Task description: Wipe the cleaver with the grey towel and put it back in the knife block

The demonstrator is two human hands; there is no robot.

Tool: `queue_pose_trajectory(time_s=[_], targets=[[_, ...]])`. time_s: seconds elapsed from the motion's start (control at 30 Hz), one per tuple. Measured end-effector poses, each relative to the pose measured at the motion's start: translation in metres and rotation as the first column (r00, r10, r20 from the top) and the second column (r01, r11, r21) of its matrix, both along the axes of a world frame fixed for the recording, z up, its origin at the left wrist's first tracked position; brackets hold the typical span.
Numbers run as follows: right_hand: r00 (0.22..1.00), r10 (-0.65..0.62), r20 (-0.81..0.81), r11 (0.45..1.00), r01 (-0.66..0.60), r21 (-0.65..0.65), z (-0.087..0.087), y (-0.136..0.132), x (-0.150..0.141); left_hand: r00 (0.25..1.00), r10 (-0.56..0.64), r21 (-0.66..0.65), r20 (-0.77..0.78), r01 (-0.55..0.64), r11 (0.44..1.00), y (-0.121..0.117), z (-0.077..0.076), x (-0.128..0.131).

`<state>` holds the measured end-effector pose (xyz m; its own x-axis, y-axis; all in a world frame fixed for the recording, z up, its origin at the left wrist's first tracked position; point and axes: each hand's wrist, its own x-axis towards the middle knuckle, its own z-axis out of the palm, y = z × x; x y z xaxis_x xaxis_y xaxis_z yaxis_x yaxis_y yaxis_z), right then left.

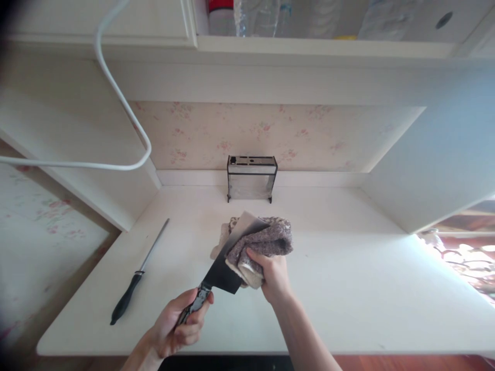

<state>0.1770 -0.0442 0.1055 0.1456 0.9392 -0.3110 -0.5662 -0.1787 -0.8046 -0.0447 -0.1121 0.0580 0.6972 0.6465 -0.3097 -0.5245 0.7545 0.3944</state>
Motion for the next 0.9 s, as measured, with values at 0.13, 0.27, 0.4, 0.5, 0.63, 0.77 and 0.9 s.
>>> queue_pose_trajectory(time_s=[0.13, 0.27, 0.4, 0.5, 0.63, 0.77, 0.9], targets=[[0.989, -0.145, -0.042, 0.989, 0.146, 0.008, -0.001, 0.011, 0.021, 0.996, -0.042, 0.02, -0.079, 0.043, 0.999, 0.0, 0.003, 0.005], [0.963, -0.253, -0.088, 0.967, 0.252, -0.023, -0.009, 0.014, 0.045, 0.974, -0.049, 0.084, -0.223, 0.069, 0.994, -0.002, 0.012, 0.013], [0.919, -0.365, -0.146, 0.931, 0.364, -0.037, -0.015, 0.014, 0.079, 0.92, -0.094, 0.142, -0.381, 0.159, 0.977, -0.002, 0.021, 0.015], [0.87, -0.466, -0.162, 0.882, 0.472, -0.002, -0.017, 0.01, 0.11, 0.845, -0.084, 0.191, -0.528, 0.214, 0.958, -0.002, 0.03, 0.018], [0.831, -0.532, -0.165, 0.838, 0.544, 0.036, -0.027, -0.007, 0.14, 0.693, 0.099, 0.374, -0.714, 0.258, 0.891, -0.002, 0.04, 0.033], [0.806, -0.558, -0.197, 0.824, 0.566, -0.014, -0.05, -0.029, 0.142, 0.425, 0.46, 0.606, -0.779, 0.327, 0.725, 0.0, 0.031, 0.056], [0.835, -0.505, -0.218, 0.863, 0.488, -0.126, -0.074, -0.048, 0.127, 0.201, 0.615, 0.637, -0.762, 0.4, 0.659, 0.001, 0.003, 0.077]])
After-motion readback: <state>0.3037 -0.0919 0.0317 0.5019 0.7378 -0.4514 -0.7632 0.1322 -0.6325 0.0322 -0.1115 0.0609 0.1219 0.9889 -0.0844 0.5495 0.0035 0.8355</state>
